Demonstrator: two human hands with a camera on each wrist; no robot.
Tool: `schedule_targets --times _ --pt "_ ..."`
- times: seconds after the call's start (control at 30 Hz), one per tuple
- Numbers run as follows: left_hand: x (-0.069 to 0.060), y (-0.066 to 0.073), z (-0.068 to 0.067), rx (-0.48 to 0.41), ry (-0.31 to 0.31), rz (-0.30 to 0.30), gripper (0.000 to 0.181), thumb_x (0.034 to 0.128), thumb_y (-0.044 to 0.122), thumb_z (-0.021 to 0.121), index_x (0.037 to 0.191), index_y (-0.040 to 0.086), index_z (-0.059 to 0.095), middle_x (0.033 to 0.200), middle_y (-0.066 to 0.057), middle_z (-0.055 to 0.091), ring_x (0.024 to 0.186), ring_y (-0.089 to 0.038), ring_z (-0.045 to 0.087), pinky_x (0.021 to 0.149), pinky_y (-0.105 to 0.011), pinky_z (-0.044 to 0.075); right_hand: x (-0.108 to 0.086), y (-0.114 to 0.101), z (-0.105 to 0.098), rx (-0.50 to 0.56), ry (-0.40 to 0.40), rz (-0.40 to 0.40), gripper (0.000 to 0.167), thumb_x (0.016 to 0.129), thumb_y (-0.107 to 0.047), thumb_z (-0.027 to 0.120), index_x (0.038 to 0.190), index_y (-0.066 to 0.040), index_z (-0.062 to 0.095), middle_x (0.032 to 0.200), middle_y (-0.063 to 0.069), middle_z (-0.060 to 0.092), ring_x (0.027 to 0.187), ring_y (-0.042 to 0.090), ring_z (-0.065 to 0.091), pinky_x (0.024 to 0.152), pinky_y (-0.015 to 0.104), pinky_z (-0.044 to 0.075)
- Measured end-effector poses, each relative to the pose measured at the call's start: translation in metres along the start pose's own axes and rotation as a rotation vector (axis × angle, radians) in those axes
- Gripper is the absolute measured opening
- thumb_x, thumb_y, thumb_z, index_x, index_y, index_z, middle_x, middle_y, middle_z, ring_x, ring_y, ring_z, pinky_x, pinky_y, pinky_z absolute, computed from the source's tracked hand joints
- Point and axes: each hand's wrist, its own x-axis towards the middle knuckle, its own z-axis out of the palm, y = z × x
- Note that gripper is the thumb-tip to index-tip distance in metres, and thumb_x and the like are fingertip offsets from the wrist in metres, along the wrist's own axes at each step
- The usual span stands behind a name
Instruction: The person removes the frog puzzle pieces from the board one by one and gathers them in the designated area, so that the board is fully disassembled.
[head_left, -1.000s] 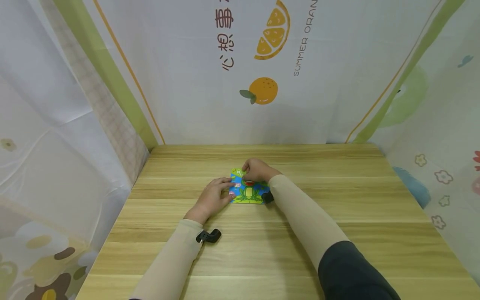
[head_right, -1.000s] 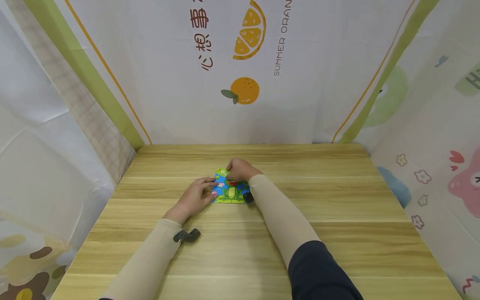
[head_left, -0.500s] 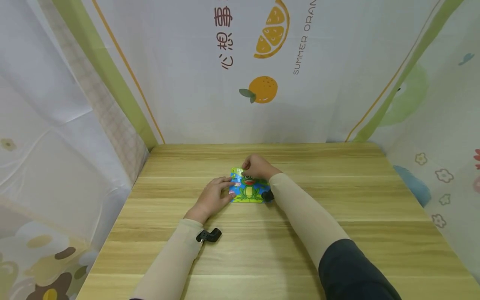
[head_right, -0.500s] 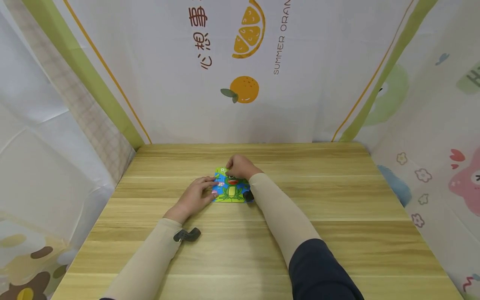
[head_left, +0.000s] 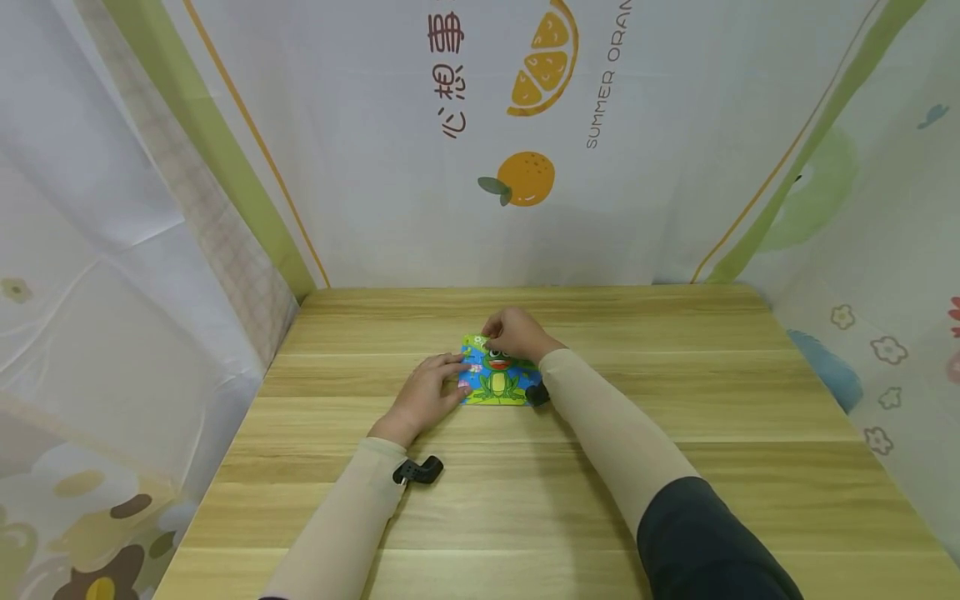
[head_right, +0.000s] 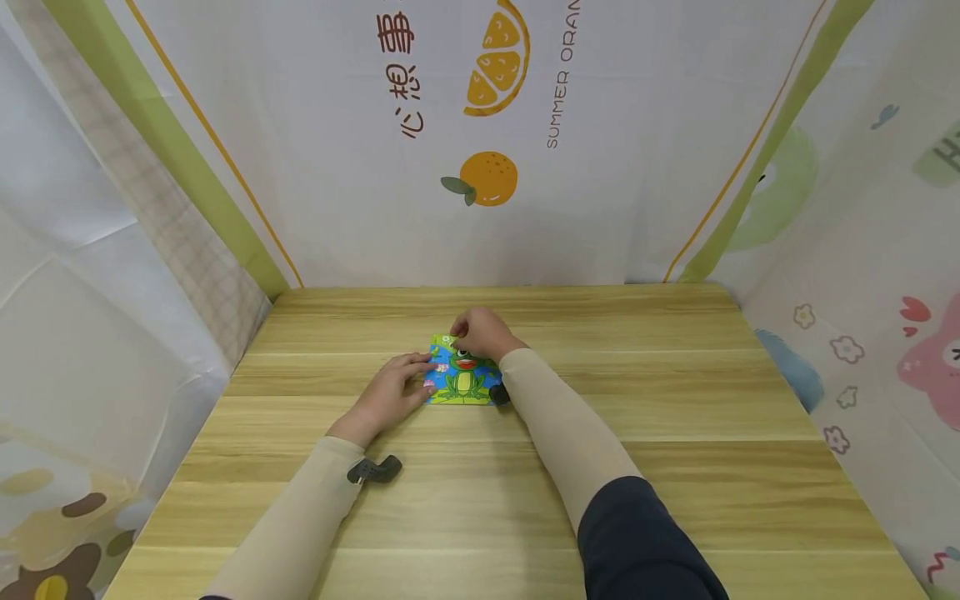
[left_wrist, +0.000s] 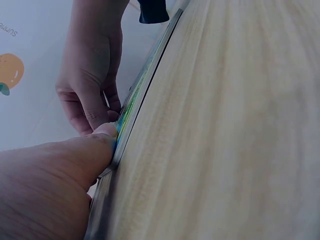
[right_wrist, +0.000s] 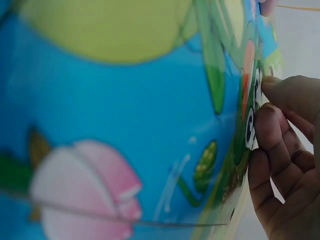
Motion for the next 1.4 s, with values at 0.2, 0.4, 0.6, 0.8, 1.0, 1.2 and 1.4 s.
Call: schedule_targets --times 0.2,0.4,0.6,0.8,1.0,1.2,1.4 --pt "0.000 0.001 -0.001 -0.001 -0.002 -0.004 0.045 0.1012 0.034 0.073 0.142 0.016 0.067 0.156 -0.004 0.053 0.149 -0.030 0.041 0.123 -0.053 0.034 0.001 -0.001 0.000 -0.017 0.003 0.017 0.008 0.097 -0.017 0.078 0.101 -0.010 0.079 0.094 0.000 0.073 0.089 0.018 0.067 0.085 0.035 0.060" --pt "-0.001 0.001 -0.001 0.002 -0.005 -0.008 0.046 0.1010 0.034 0.073 0.143 0.016 0.066 0.157 -0.004 0.052 0.148 -0.030 0.041 0.123 -0.053 0.034 0.000 0.001 0.001 -0.016 0.019 -0.010 0.009 0.097 -0.018 0.077 0.100 -0.009 0.079 0.094 0.000 0.074 0.088 0.016 0.067 0.083 0.034 0.060" --pt "-0.001 0.002 -0.001 0.002 -0.007 -0.009 0.047 0.1006 0.034 0.073 0.143 0.016 0.066 0.157 -0.003 0.052 0.148 -0.030 0.041 0.123 -0.053 0.034 -0.009 0.007 -0.003 0.057 0.042 0.002 0.010 0.097 -0.017 0.078 0.103 -0.010 0.079 0.097 0.000 0.073 0.090 0.017 0.067 0.081 0.033 0.061" --pt "0.000 0.002 -0.001 0.012 -0.008 -0.009 0.046 0.1009 0.034 0.073 0.142 0.015 0.066 0.156 -0.004 0.053 0.148 -0.030 0.041 0.124 -0.051 0.034 -0.019 0.017 -0.010 0.103 0.087 0.004 0.012 0.096 -0.019 0.078 0.106 -0.012 0.079 0.099 -0.001 0.071 0.091 0.018 0.065 0.079 0.034 0.059" --pt "0.000 0.003 -0.001 0.007 -0.006 -0.013 0.045 0.1010 0.034 0.073 0.141 0.015 0.067 0.156 -0.004 0.052 0.148 -0.030 0.042 0.123 -0.051 0.034 -0.031 0.028 -0.017 0.143 0.115 0.032 0.009 0.097 -0.020 0.076 0.105 -0.015 0.078 0.102 0.000 0.070 0.094 0.021 0.064 0.082 0.037 0.059" --pt "-0.001 0.003 -0.001 0.005 -0.013 -0.025 0.046 0.1007 0.036 0.073 0.143 0.017 0.066 0.157 -0.002 0.051 0.150 -0.029 0.040 0.124 -0.051 0.033 -0.048 0.037 -0.025 0.236 0.123 0.149 0.009 0.101 -0.025 0.072 0.107 -0.020 0.076 0.108 0.000 0.067 0.097 0.024 0.063 0.079 0.038 0.058" --pt "-0.002 0.004 -0.002 0.007 -0.022 -0.031 0.046 0.1011 0.035 0.073 0.143 0.017 0.066 0.158 -0.002 0.050 0.150 -0.029 0.039 0.124 -0.051 0.033 -0.065 0.047 -0.034 0.288 0.138 0.255 0.011 0.103 -0.028 0.068 0.112 -0.025 0.073 0.116 -0.001 0.063 0.100 0.026 0.060 0.073 0.040 0.057"
